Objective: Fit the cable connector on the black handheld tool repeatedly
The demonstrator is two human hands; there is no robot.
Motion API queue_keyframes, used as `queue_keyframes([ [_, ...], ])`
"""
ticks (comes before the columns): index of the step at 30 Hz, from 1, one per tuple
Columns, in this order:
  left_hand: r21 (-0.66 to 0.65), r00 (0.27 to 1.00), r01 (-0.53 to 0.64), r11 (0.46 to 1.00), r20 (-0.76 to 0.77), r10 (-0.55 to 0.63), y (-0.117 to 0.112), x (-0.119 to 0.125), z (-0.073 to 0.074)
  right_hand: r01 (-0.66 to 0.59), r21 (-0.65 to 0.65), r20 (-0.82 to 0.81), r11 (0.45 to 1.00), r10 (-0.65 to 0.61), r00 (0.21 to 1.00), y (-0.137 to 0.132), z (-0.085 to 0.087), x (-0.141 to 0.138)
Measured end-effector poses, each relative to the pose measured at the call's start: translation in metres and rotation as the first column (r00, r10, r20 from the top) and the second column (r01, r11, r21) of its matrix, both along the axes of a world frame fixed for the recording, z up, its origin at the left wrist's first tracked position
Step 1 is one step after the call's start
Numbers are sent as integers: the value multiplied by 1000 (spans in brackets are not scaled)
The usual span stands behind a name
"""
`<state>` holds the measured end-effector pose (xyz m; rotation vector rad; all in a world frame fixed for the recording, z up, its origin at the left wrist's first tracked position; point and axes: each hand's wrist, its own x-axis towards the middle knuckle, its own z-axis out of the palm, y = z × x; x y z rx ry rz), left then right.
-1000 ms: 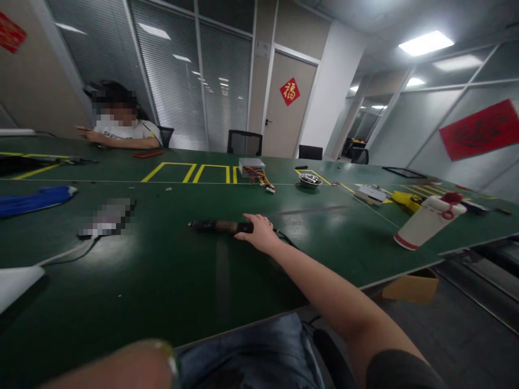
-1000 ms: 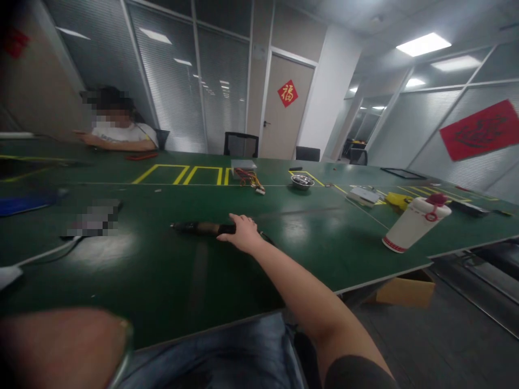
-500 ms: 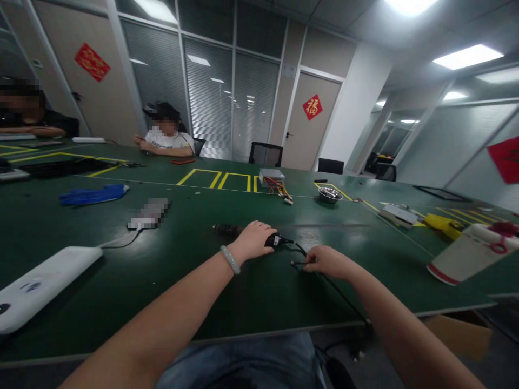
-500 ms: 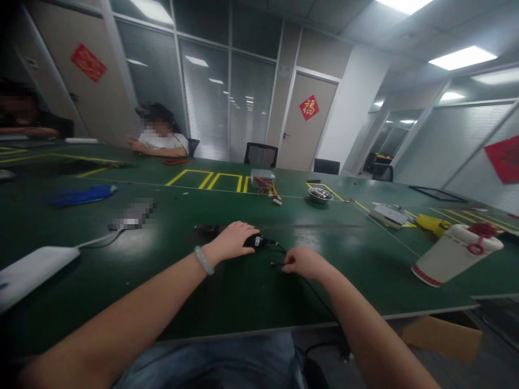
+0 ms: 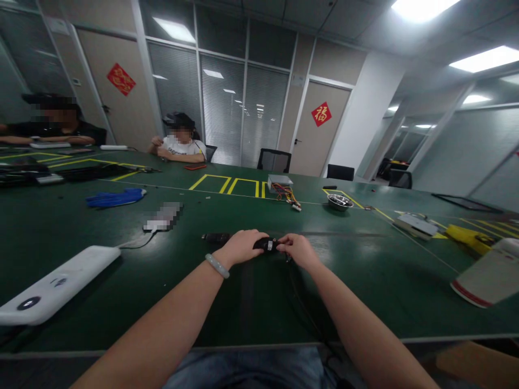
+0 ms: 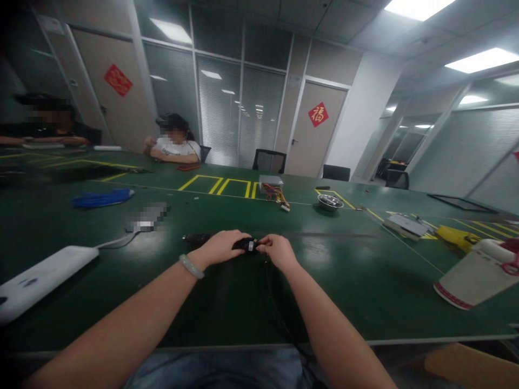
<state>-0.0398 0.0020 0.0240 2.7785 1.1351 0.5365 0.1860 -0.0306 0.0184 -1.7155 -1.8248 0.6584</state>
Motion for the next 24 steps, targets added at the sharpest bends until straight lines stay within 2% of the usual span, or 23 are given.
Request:
queue_keyframes([
  [2,26,1000,-1,1000,22,1,-2,2,-2,59,55,51,997,-62,997,-4,-3,2],
  [6,50,999,-13,999,40,11,-1,6,-7,98,150,177,984,-125,976,-14,-2,8],
  [13,97,999,-30,995,22,28,-1,10,-11,213,179,271,961,-256,928,-12,-2,16],
  [20,142,999,-37,989,44,31,-10,27,-13,164,204,288,965,-219,932,-11,-8,16],
  [24,181,999,-19,983,50,10,-14,35,-14,171,172,188,970,-203,961,-9,-11,17],
])
